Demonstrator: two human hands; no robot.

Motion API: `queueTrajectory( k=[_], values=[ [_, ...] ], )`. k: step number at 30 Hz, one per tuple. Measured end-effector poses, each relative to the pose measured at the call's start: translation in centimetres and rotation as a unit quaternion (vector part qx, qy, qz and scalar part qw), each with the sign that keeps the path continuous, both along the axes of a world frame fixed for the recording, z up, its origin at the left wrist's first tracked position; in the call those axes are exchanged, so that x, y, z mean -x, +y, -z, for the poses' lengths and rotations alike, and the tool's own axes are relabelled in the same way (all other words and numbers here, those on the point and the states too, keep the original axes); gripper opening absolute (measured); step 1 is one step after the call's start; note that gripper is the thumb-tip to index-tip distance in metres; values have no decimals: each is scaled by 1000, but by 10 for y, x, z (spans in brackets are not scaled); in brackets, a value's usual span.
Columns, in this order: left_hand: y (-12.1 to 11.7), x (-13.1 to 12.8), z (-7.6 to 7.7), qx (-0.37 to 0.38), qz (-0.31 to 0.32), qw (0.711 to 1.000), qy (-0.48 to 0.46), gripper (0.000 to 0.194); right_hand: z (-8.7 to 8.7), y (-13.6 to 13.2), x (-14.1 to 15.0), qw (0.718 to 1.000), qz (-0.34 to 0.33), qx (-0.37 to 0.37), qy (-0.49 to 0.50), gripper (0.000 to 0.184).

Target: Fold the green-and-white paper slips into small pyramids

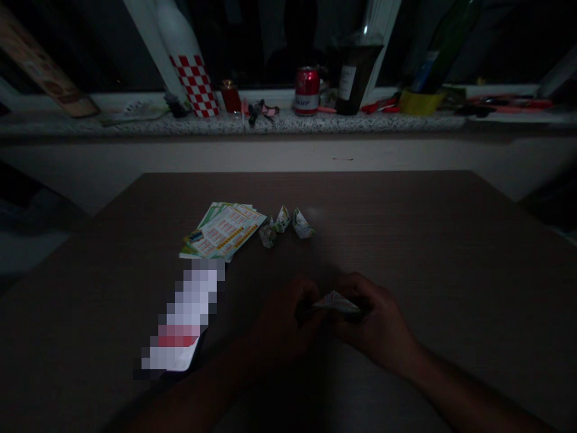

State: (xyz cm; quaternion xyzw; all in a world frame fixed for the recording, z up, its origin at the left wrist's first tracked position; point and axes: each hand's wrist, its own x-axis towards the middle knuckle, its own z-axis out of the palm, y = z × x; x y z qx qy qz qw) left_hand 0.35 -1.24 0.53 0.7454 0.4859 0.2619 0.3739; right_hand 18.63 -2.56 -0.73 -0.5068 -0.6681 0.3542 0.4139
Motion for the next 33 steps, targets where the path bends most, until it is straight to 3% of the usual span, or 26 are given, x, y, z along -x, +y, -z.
queueTrajectory(
  k=[7, 11, 14, 19, 21, 27, 33],
  values=[
    [4, 3, -6, -5, 4, 1000, -5, 14, -4, 5, -6, 999, 12, 33, 24, 22],
    [6, 6, -7, 8, -4, 1000, 11, 18, -7, 6, -13, 993, -52, 86, 61, 20],
    [7, 8, -6, 26, -6, 1000, 8, 21, -11, 7, -20, 989, -111, 87, 51, 27],
    [8, 7, -4, 43, 1, 999, -11, 21, -11, 8, -26, 988, -140, 66, 8, 47],
    [8, 5, -2, 40, -2, 999, -11, 21, -8, 7, -23, 990, -133, 40, -8, 48],
    [5, 0, 1, 13, -5, 1000, -13, 17, 0, 5, -11, 997, -74, -1, -14, 25],
    [9, 7, -4, 85, -36, 992, -90, 22, -4, 7, -11, 999, -50, 6, 10, 20]
  ],
)
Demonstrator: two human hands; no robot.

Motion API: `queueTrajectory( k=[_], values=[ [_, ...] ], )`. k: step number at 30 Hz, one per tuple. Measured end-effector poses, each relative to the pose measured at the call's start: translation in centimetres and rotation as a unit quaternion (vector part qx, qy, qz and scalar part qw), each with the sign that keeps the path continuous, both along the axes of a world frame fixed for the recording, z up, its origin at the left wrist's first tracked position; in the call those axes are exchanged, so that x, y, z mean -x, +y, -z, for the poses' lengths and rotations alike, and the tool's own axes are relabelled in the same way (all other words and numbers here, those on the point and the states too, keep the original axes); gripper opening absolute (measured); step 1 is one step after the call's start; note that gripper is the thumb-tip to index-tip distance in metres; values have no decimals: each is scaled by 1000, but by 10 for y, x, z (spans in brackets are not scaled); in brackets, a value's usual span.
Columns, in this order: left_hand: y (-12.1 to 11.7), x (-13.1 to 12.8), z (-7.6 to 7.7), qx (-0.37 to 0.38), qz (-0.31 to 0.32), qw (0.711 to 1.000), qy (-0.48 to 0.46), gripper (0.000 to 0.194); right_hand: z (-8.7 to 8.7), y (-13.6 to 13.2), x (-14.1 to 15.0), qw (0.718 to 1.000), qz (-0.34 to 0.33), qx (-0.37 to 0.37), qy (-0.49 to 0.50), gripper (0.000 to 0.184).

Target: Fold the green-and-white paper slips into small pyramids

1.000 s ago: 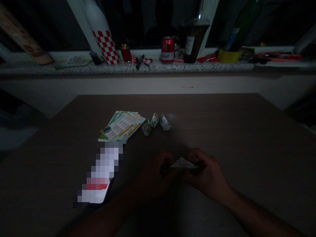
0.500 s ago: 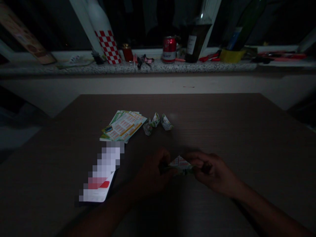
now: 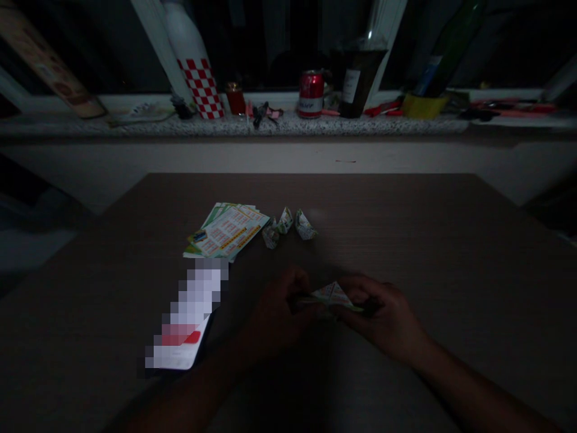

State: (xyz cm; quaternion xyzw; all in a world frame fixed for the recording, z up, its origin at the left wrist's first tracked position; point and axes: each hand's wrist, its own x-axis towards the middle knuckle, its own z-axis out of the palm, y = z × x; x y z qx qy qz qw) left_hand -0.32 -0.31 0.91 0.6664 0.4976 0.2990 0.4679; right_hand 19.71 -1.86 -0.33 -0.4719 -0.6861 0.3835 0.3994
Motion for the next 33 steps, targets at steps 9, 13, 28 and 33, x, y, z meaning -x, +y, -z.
queueTrajectory(
  k=[9, 13, 28, 33],
  values=[
    [5, 11, -6, 112, 34, 984, -131, 26, -2, 1, -7, 998, 18, 30, 54, 20],
    [6, 10, -3, 95, -34, 986, -133, 26, -2, 0, -9, 997, 27, 9, 76, 20],
    [2, 2, -7, 76, -64, 993, -64, 11, -3, -1, -5, 996, 41, -61, 58, 19],
    [1, 2, -5, 54, -33, 997, -39, 15, -1, -1, -4, 996, 39, -56, 61, 20]
  ],
)
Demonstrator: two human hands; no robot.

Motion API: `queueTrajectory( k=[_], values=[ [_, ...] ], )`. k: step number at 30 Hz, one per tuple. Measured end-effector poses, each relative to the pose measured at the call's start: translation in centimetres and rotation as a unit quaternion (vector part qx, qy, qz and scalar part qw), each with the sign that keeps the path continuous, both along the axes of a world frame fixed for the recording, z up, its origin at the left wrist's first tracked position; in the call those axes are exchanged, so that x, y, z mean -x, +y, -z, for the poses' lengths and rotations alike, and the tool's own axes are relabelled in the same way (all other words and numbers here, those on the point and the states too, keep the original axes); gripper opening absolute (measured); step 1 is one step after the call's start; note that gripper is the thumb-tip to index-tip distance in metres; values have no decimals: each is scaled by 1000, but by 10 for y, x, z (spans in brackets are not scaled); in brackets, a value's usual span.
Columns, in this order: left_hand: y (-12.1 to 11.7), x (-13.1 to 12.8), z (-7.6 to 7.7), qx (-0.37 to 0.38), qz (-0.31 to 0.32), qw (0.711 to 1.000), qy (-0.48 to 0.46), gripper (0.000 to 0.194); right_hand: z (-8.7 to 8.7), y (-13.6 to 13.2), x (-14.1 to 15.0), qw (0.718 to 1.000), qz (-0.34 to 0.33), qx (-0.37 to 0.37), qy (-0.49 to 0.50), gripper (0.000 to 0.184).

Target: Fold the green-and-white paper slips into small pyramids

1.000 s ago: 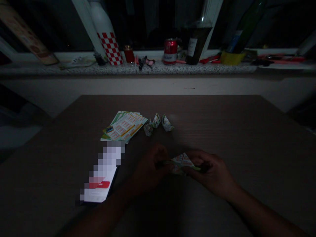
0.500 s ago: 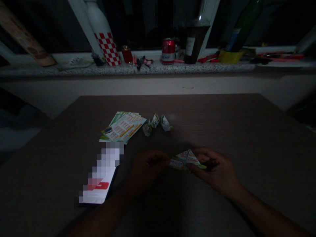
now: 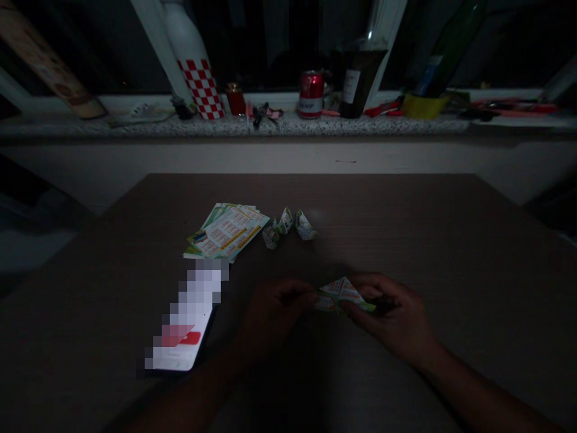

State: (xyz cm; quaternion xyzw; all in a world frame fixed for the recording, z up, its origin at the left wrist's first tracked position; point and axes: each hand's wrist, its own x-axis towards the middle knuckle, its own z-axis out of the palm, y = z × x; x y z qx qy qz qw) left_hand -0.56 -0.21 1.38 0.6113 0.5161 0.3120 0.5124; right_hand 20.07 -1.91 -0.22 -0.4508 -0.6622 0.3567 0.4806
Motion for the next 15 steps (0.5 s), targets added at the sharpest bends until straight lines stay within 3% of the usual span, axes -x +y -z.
queueTrajectory(
  k=[6, 15],
  values=[
    [-3, 0, 0, -9, 11, 999, 39, 21, 3, 0, -1, 1000, 19, 8, -2, 20],
    [-8, 0, -4, -131, 82, 979, 134, 28, 1, -1, 1, 998, 25, 47, 38, 24]
  ],
)
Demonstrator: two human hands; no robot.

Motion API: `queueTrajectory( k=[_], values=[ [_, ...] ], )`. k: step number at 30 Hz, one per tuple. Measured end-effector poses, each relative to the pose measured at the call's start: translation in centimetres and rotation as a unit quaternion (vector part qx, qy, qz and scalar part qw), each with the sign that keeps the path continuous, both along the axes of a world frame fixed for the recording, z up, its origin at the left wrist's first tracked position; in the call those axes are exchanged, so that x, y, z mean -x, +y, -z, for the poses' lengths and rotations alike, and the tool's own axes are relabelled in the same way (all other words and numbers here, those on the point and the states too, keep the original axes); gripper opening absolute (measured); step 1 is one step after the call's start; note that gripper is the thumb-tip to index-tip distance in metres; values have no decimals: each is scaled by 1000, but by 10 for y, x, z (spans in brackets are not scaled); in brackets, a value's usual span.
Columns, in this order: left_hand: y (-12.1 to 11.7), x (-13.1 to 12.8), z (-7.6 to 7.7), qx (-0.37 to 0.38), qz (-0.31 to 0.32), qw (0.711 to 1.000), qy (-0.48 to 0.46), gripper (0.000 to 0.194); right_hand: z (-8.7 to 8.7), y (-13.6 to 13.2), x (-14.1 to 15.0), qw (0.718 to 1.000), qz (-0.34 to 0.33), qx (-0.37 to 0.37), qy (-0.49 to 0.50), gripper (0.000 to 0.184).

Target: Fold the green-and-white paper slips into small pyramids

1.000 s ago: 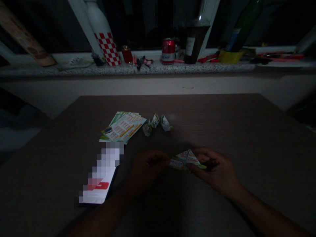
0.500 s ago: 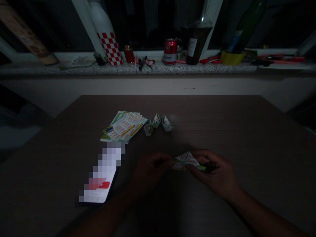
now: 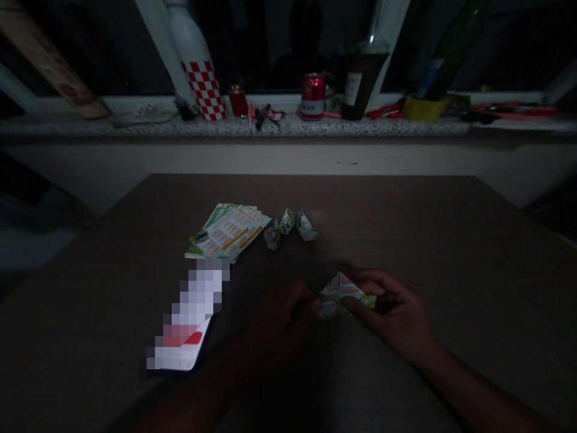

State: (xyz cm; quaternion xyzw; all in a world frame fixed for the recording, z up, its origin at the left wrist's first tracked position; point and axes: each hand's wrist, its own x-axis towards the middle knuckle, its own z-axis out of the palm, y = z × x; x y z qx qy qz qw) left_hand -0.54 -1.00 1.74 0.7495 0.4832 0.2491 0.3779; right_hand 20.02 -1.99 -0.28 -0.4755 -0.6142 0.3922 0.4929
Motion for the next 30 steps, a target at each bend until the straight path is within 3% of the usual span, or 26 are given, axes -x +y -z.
queueTrajectory(
  k=[5, 11, 16, 21, 26, 30],
  values=[
    [0, 0, 0, -5, 11, 999, 41, 33, 0, 1, 0, 1000, -26, 13, 5, 24],
    [3, -4, 3, 102, 27, 990, -92, 30, 8, -2, 1, 996, -63, 13, -64, 28],
    [7, -2, 4, 153, 11, 980, -123, 27, 7, 2, -2, 992, 13, -107, -71, 23],
    [7, 0, 0, 164, -2, 975, -148, 26, -3, 7, -6, 978, 6, -178, -105, 14],
    [5, -2, -2, 150, 7, 978, -143, 25, -8, 7, -2, 983, -1, -159, -96, 15],
    [5, -1, 0, 130, 1, 984, -118, 24, -6, 6, 0, 992, -17, -98, -76, 8]
  ],
)
